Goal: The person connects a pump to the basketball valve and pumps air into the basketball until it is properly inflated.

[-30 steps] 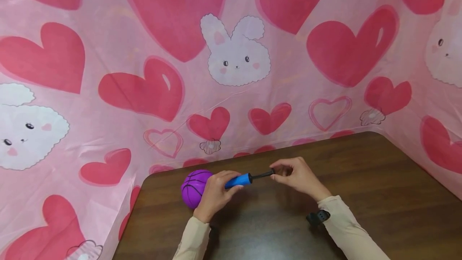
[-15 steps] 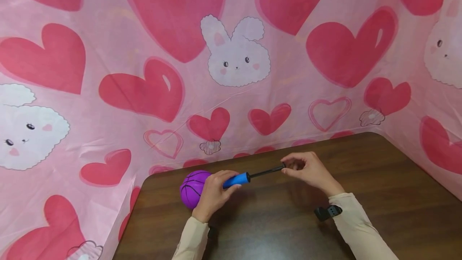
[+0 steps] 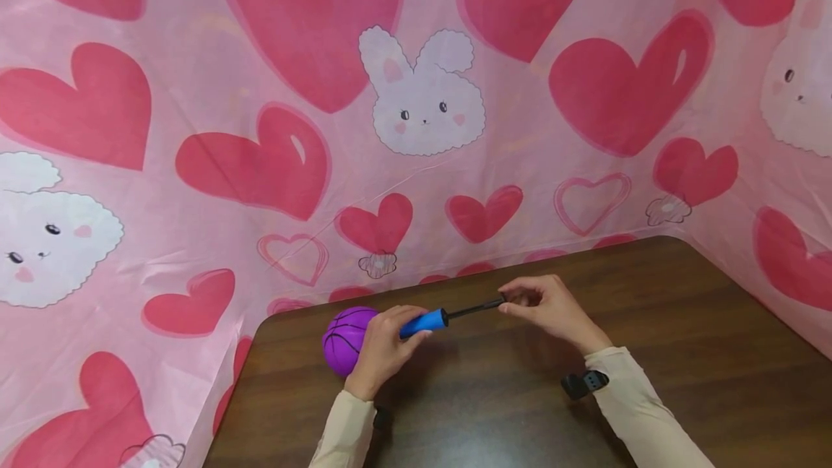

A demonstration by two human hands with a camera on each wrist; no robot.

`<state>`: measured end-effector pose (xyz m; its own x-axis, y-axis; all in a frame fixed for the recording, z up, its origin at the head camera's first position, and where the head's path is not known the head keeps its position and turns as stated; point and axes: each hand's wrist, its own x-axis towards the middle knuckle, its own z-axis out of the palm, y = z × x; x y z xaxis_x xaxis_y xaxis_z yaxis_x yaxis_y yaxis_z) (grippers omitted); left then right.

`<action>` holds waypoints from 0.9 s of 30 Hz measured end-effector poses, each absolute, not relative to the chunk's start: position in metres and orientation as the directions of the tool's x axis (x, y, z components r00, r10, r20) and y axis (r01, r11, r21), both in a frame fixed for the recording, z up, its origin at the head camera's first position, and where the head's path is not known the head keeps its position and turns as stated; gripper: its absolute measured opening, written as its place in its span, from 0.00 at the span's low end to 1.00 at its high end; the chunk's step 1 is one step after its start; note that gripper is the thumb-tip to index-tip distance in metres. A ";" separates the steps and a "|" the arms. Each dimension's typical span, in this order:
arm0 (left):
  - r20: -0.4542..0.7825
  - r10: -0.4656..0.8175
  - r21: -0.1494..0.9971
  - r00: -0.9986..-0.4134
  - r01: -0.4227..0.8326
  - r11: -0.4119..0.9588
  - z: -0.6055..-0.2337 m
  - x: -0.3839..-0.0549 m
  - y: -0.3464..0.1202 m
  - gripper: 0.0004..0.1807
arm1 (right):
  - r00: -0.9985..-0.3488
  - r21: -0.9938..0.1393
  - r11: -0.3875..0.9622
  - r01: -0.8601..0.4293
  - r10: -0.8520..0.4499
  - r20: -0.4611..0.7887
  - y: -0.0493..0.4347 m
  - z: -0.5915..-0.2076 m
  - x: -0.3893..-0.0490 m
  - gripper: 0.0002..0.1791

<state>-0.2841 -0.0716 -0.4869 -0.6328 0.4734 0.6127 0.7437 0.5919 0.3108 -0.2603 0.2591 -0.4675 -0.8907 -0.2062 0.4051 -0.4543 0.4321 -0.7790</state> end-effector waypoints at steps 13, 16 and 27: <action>0.597 0.497 0.284 -0.629 0.746 0.603 -0.490 -0.281 -0.062 0.18 | -0.879 -0.791 0.383 -0.476 -0.228 0.419 0.220 -0.485 -0.260 0.15; 0.603 0.505 0.273 -0.617 0.755 0.597 -0.491 -0.280 -0.061 0.18 | -0.876 -0.793 0.372 -0.482 -0.222 0.428 0.210 -0.489 -0.258 0.15; 0.552 0.520 0.293 -0.652 0.735 0.611 -0.491 -0.279 -0.059 0.17 | -0.886 -0.805 0.370 -0.464 -0.221 0.408 0.198 -0.498 -0.257 0.15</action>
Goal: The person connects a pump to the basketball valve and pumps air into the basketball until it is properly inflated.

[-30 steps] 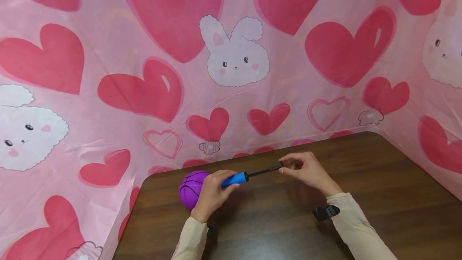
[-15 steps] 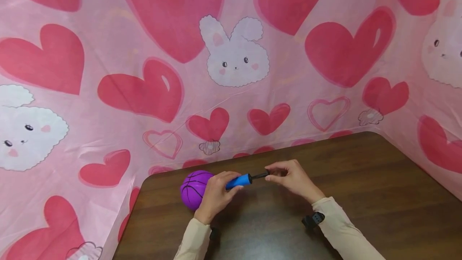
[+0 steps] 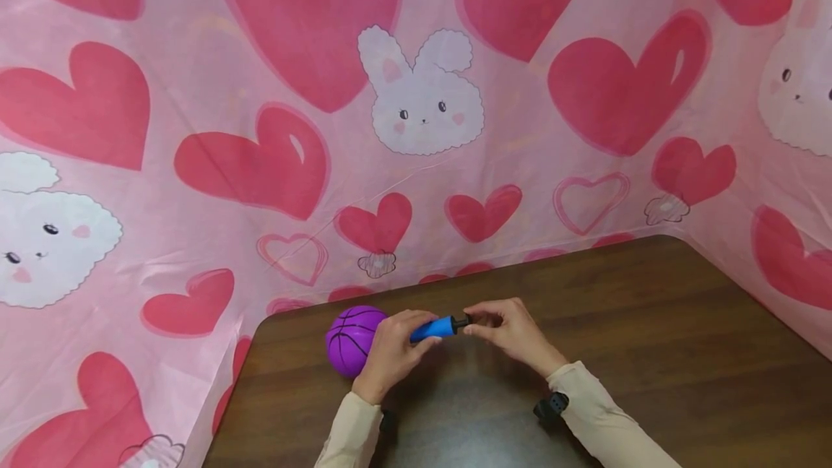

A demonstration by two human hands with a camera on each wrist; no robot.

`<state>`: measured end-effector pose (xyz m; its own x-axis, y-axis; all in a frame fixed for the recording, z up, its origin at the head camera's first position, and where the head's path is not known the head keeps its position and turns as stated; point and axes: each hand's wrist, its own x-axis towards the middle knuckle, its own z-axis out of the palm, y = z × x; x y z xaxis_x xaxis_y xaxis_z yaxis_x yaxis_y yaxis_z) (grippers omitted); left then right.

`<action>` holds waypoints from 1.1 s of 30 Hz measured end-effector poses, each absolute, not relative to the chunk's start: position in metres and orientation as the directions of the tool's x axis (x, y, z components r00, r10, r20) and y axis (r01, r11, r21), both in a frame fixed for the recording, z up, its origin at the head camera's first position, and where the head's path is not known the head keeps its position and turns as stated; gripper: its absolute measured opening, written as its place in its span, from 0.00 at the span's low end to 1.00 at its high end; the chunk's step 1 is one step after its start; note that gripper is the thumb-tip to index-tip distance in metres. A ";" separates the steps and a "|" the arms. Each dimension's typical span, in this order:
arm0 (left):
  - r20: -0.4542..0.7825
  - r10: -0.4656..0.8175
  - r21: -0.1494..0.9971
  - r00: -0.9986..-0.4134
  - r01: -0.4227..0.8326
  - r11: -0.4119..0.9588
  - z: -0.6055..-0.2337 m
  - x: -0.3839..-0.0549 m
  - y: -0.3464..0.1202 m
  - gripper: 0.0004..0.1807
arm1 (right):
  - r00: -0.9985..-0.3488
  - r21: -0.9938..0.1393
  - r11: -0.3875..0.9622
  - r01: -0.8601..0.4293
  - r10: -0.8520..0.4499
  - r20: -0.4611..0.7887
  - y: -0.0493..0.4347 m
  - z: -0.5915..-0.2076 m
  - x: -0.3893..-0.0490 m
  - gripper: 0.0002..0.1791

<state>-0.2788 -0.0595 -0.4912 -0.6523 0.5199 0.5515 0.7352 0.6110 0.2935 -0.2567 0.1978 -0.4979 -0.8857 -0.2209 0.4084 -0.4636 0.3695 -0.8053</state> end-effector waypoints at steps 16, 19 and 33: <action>0.534 0.520 0.327 -0.667 0.730 0.600 -0.490 -0.280 -0.062 0.17 | -0.890 -0.782 0.425 -0.456 -0.247 0.384 0.202 -0.490 -0.258 0.16; 0.547 0.517 0.319 -0.659 0.734 0.599 -0.490 -0.281 -0.063 0.17 | -0.888 -0.773 0.437 -0.459 -0.246 0.388 0.206 -0.487 -0.258 0.16; 0.585 0.479 0.323 -0.654 0.730 0.602 -0.487 -0.285 -0.073 0.18 | -0.874 -0.749 0.454 -0.482 -0.192 0.446 0.245 -0.474 -0.262 0.12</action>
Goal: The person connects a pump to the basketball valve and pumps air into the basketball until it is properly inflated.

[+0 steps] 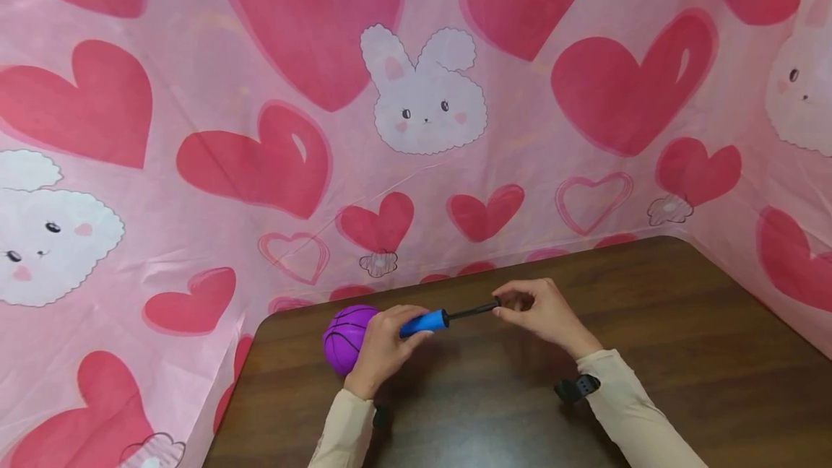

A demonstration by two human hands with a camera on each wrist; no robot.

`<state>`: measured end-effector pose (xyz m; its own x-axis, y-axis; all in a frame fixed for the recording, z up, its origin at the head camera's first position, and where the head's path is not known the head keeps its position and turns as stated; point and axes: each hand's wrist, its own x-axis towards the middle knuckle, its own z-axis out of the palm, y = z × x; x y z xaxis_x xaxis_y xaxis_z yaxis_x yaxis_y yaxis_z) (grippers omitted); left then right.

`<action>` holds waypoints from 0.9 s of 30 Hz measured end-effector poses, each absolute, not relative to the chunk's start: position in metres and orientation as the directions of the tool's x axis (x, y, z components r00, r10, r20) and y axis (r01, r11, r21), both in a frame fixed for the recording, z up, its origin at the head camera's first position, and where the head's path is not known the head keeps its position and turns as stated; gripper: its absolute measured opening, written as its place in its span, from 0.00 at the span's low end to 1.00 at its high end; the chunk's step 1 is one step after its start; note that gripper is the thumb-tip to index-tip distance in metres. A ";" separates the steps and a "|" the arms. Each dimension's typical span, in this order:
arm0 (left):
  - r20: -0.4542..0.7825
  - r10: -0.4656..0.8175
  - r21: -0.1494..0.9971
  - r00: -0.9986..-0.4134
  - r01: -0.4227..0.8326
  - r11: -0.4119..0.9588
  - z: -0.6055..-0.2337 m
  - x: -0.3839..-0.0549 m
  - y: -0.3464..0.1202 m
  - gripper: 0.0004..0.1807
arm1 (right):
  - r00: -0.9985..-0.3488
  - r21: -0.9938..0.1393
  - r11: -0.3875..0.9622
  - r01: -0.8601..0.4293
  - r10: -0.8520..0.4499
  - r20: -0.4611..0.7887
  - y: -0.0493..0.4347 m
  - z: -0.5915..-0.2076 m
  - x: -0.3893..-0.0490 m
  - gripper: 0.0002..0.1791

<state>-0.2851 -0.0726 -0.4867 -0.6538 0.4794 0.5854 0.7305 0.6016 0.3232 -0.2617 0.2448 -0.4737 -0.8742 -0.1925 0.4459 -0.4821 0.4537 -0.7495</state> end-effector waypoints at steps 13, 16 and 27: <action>0.568 0.470 0.348 -0.676 0.715 0.607 -0.484 -0.283 -0.074 0.18 | -0.887 -0.760 0.462 -0.457 -0.175 0.427 0.262 -0.466 -0.261 0.12; 0.568 0.474 0.343 -0.672 0.717 0.606 -0.484 -0.283 -0.074 0.18 | -0.887 -0.763 0.458 -0.457 -0.172 0.428 0.262 -0.467 -0.262 0.12; 0.598 0.483 0.312 -0.639 0.741 0.595 -0.488 -0.285 -0.071 0.18 | -0.881 -0.774 0.422 -0.471 -0.181 0.437 0.254 -0.470 -0.263 0.12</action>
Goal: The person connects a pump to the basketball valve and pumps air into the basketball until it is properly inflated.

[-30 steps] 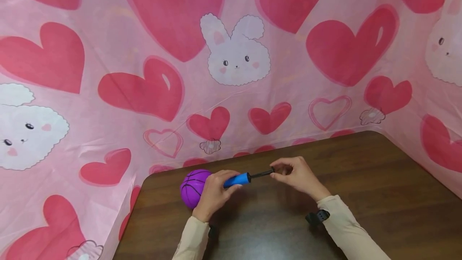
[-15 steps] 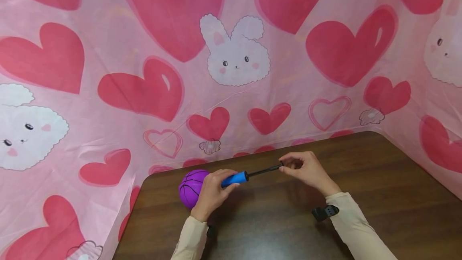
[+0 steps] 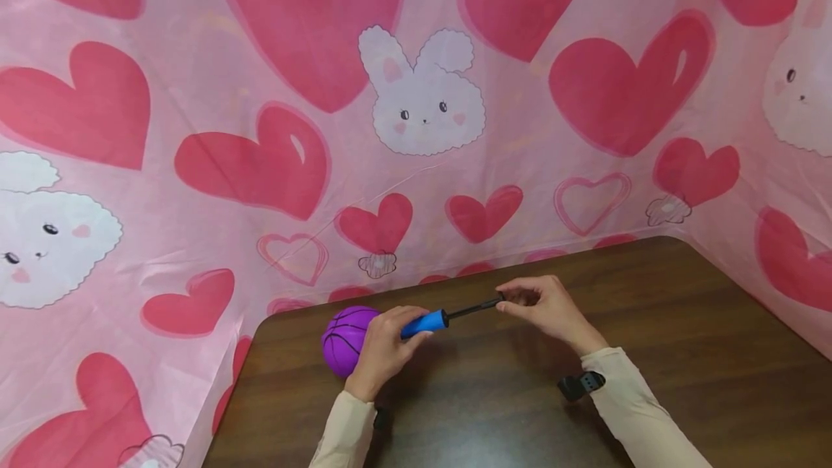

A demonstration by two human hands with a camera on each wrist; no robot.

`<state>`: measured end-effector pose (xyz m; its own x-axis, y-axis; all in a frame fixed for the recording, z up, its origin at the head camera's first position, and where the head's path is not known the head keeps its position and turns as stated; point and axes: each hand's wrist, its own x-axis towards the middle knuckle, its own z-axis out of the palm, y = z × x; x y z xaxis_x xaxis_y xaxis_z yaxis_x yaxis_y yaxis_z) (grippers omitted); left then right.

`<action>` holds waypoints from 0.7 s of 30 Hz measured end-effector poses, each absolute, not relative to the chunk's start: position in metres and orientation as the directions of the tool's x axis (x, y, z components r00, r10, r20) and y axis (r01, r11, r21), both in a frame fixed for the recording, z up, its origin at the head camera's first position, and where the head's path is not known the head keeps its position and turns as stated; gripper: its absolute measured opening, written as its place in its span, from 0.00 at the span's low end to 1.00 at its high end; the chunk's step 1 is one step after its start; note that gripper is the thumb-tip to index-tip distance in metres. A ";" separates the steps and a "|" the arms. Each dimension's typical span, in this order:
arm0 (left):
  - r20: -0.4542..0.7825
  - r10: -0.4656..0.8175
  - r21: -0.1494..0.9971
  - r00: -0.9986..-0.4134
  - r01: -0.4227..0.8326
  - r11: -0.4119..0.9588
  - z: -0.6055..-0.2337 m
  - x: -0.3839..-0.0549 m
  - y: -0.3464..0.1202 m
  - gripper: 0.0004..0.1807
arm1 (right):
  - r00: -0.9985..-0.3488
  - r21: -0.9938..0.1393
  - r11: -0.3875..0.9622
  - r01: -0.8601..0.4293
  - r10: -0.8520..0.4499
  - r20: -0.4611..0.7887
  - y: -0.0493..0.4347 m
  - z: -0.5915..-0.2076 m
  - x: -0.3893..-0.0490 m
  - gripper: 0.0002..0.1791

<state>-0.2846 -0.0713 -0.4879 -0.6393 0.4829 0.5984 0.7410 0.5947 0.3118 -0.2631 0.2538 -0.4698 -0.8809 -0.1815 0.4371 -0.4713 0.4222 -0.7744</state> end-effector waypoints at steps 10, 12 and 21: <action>0.593 0.501 0.281 -0.631 0.745 0.606 -0.490 -0.283 -0.065 0.17 | -0.876 -0.801 0.357 -0.481 -0.225 0.425 0.225 -0.486 -0.264 0.15; 0.593 0.505 0.276 -0.628 0.747 0.605 -0.490 -0.282 -0.064 0.17 | -0.875 -0.802 0.350 -0.483 -0.224 0.429 0.218 -0.489 -0.263 0.16; 0.548 0.517 0.291 -0.658 0.729 0.619 -0.493 -0.280 -0.060 0.17 | -0.857 -0.784 0.346 -0.515 -0.225 0.464 0.196 -0.499 -0.262 0.16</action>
